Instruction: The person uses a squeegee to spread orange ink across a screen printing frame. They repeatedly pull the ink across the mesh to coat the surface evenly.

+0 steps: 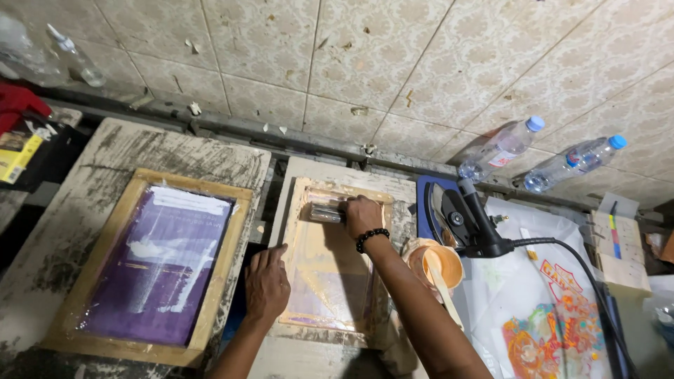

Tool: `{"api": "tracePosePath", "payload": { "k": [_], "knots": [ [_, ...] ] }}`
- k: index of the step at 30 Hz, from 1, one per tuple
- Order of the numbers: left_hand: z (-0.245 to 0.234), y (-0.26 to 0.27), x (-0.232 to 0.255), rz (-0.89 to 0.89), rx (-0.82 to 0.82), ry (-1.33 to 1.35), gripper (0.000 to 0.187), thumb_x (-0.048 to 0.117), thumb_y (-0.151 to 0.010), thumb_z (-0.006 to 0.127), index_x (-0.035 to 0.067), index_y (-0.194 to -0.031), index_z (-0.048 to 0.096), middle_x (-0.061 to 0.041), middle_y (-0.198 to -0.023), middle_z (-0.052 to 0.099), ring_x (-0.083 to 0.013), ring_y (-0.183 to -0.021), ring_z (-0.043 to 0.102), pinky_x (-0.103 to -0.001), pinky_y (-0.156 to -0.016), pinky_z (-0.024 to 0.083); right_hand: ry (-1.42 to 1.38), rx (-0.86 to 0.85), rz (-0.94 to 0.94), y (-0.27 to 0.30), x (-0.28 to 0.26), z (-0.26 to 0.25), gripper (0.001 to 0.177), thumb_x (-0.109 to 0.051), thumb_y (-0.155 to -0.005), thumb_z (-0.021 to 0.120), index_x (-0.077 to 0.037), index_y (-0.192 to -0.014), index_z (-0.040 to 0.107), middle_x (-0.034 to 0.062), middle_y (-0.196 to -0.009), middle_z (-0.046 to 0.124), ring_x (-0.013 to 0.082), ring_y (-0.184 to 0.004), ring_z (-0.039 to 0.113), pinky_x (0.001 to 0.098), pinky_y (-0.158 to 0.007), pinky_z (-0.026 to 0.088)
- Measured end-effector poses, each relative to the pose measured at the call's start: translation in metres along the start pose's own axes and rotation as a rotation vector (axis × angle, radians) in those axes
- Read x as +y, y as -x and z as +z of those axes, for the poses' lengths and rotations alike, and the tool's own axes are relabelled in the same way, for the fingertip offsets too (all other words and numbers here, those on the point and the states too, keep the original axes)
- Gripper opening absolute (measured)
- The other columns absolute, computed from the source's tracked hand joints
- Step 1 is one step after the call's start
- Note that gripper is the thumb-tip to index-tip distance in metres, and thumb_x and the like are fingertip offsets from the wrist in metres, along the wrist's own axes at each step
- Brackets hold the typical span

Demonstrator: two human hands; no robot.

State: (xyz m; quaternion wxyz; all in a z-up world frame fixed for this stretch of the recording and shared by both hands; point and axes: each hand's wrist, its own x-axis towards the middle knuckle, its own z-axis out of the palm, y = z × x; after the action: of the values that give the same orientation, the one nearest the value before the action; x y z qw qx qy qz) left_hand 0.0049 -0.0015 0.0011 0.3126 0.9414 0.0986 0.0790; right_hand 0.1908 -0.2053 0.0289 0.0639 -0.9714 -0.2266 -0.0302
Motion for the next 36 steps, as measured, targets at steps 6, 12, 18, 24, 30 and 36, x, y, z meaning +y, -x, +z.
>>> {"api": "tracePosePath", "payload": {
  "k": [6, 12, 18, 24, 30, 36],
  "knots": [
    [0.000, 0.003, -0.001, -0.012, -0.034, -0.024, 0.041, 0.012, -0.101, 0.046, 0.023, -0.138, 0.060, -0.004, -0.131, 0.066, -0.0303, -0.126, 0.055, -0.052, -0.092, 0.046, -0.026, -0.187, -0.035, 0.076, -0.038, -0.020, 0.005, -0.018, -0.096, 0.072, -0.013, -0.096, 0.074, 0.0058, -0.068, 0.067, 0.0185, -0.061, 0.060, 0.0278, -0.053, 0.057],
    [-0.006, 0.007, 0.003, 0.009, -0.006, -0.003, 0.040, 0.011, -0.100, 0.046, 0.021, -0.136, 0.060, -0.004, -0.132, 0.067, -0.0305, -0.127, 0.055, -0.053, -0.092, 0.046, -0.110, -0.230, -0.090, 0.127, -0.061, -0.037, 0.010, -0.012, -0.099, 0.065, -0.014, -0.094, 0.074, 0.0043, -0.068, 0.070, 0.0177, -0.061, 0.064, 0.0301, -0.058, 0.060],
    [-0.003, 0.009, 0.003, -0.004, -0.020, -0.040, 0.039, 0.011, -0.101, 0.048, 0.022, -0.137, 0.060, -0.003, -0.130, 0.068, -0.0295, -0.126, 0.056, -0.052, -0.095, 0.047, -0.031, 0.046, -0.062, 0.078, -0.035, -0.031, 0.007, -0.009, -0.092, 0.072, -0.015, -0.090, 0.074, 0.0045, -0.067, 0.065, 0.0234, -0.065, 0.055, 0.0367, -0.057, 0.053],
    [-0.003, 0.010, 0.003, -0.020, -0.035, -0.024, 0.041, 0.012, -0.101, 0.046, 0.023, -0.138, 0.059, -0.003, -0.133, 0.067, -0.0301, -0.128, 0.055, -0.055, -0.098, 0.046, -0.020, 0.009, -0.017, 0.111, -0.054, 0.017, 0.040, -0.008, -0.082, 0.081, -0.007, -0.119, 0.066, 0.0115, -0.111, 0.071, 0.0281, -0.093, 0.062, 0.0406, -0.082, 0.056],
    [-0.005, 0.004, 0.000, 0.022, 0.012, -0.004, 0.040, 0.011, -0.099, 0.048, 0.023, -0.135, 0.062, -0.002, -0.131, 0.068, -0.0304, -0.124, 0.057, -0.052, -0.091, 0.047, -0.159, -0.040, -0.162, 0.111, -0.052, -0.050, 0.010, -0.006, -0.089, 0.069, -0.014, -0.091, 0.074, 0.0035, -0.068, 0.067, 0.0225, -0.066, 0.058, 0.0378, -0.059, 0.053],
    [-0.005, -0.002, 0.001, 0.020, 0.005, 0.006, 0.040, 0.009, -0.098, 0.049, 0.022, -0.134, 0.061, -0.003, -0.128, 0.069, -0.0304, -0.121, 0.057, -0.053, -0.088, 0.047, 0.045, -0.062, -0.018, 0.010, -0.001, -0.003, 0.013, -0.012, -0.093, 0.073, -0.016, -0.081, 0.072, 0.0027, -0.059, 0.064, 0.0217, -0.074, 0.059, 0.0333, -0.055, 0.053]
  ]
}}
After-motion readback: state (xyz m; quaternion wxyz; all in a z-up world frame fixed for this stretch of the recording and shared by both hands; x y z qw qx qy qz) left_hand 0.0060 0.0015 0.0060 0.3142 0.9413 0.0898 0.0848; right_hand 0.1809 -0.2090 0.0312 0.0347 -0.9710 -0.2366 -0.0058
